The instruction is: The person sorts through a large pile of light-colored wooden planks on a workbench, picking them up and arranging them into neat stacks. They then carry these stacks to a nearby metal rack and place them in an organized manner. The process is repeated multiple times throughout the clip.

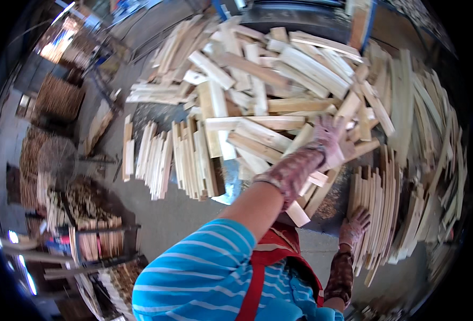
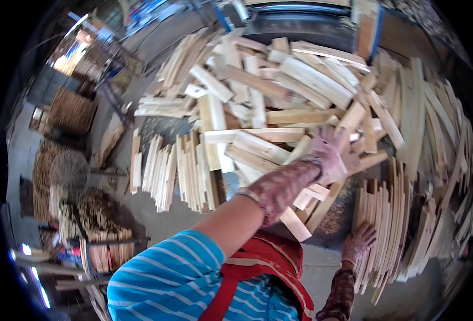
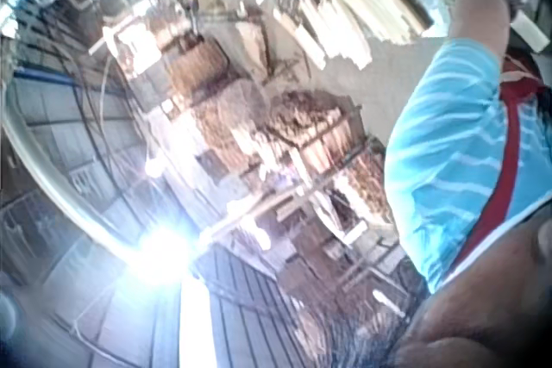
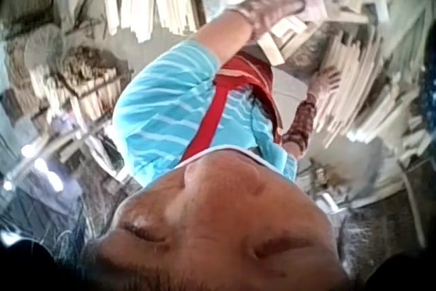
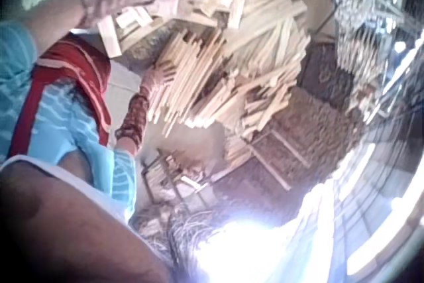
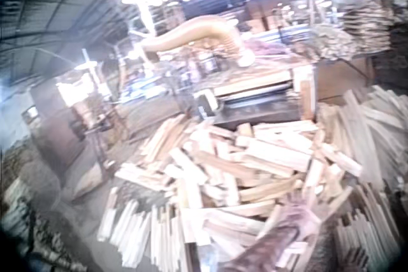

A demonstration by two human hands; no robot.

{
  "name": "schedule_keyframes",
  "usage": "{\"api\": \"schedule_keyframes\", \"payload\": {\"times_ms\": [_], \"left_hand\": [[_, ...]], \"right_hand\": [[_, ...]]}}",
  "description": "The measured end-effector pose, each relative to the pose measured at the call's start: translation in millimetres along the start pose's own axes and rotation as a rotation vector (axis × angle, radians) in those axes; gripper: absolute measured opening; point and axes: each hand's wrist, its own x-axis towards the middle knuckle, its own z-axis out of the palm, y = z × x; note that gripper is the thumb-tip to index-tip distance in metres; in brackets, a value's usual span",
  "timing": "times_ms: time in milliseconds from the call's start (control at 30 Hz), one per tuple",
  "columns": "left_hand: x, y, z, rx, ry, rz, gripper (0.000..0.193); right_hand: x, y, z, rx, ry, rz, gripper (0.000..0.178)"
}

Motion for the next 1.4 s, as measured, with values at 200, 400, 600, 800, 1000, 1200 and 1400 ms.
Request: {"api": "schedule_keyframes", "payload": {"times_ms": [200, 400, 600, 800, 1000, 1200, 1400], "left_hand": [[-27.4, -12.1, -120.4, -0.588, -0.118, -0.079, 0.094], [-142.8, -130.3, -191.0, -1.026, 0.458, -0.260, 0.083], [-317.6, -289.6, -167.7, -1.301, 0.883, -0.737, 0.047], [-469.7, -412.2, -96.6, -0.681, 0.757, -1.145, 0.035], [-470.8, -476.5, -20.0, -0.467, 0.226, -1.253, 0.052], [-463.0, -496.8, 17.1, -1.346, 0.316, -1.285, 0.072], [-448.1, -525.5, 1.4, -0.951, 0.104, -1.298, 0.082]], "right_hand": [[9.8, -4.4, -31.7, 0.134, 0.029, 0.098, 0.080], [18.6, -95.5, -64.4, 0.985, 0.149, -0.190, 0.068], [33.7, -273.3, -101.8, 0.988, 0.115, -0.114, 0.082], [41.1, -311.3, -111.4, 1.184, 0.060, 0.021, 0.074], [59.9, -277.2, -100.7, 1.310, 0.154, 0.102, 0.053], [9.0, -291.0, -83.5, 0.898, 0.307, -0.149, 0.080], [-4.2, -296.8, -106.8, 0.633, 0.206, -0.121, 0.093]]}}
